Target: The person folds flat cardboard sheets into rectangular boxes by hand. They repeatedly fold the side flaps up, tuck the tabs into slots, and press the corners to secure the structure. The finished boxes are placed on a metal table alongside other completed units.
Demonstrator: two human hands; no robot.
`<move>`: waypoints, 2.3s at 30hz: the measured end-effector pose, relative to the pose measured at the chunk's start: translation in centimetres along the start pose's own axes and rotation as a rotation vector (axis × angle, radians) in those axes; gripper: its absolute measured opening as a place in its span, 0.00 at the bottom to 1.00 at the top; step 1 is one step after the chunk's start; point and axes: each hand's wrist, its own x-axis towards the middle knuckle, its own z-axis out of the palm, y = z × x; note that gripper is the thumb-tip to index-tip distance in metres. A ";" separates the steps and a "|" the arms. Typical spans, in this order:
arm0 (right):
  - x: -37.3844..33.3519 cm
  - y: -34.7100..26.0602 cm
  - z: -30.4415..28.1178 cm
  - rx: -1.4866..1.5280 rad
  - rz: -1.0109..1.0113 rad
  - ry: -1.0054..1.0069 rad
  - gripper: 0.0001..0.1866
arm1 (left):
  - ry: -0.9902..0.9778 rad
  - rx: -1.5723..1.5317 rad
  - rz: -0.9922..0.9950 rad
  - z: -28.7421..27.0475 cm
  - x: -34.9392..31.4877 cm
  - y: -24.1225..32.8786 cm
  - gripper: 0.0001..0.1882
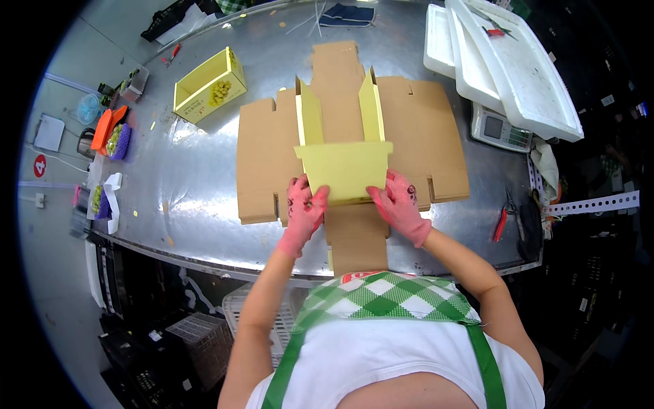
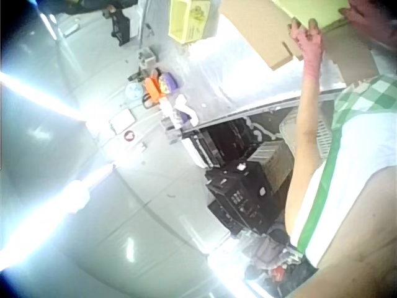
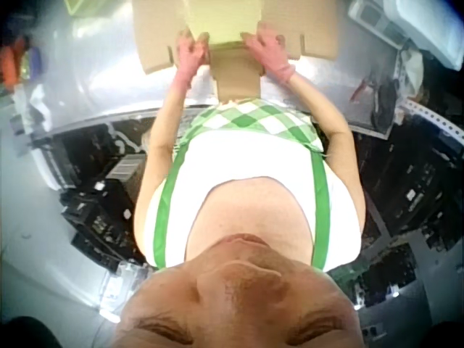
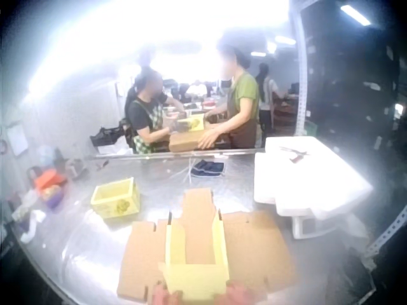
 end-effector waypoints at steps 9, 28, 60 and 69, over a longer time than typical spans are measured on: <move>2.8 -2.5 -0.5 -0.667 -0.315 -0.042 0.33 | 0.393 0.063 -0.052 2.7 3.6 4.0 0.33; 4.6 -2.6 -1.6 -0.413 -0.246 -0.540 0.18 | -0.584 0.554 0.255 -0.2 5.8 4.9 0.23; -1.3 2.7 -0.8 0.158 0.205 -0.368 0.51 | -1.824 0.020 -0.200 4.4 14.0 3.0 0.62; -1.7 2.7 0.4 0.171 0.229 -0.264 0.46 | -1.917 0.134 -0.098 5.2 14.8 3.5 0.66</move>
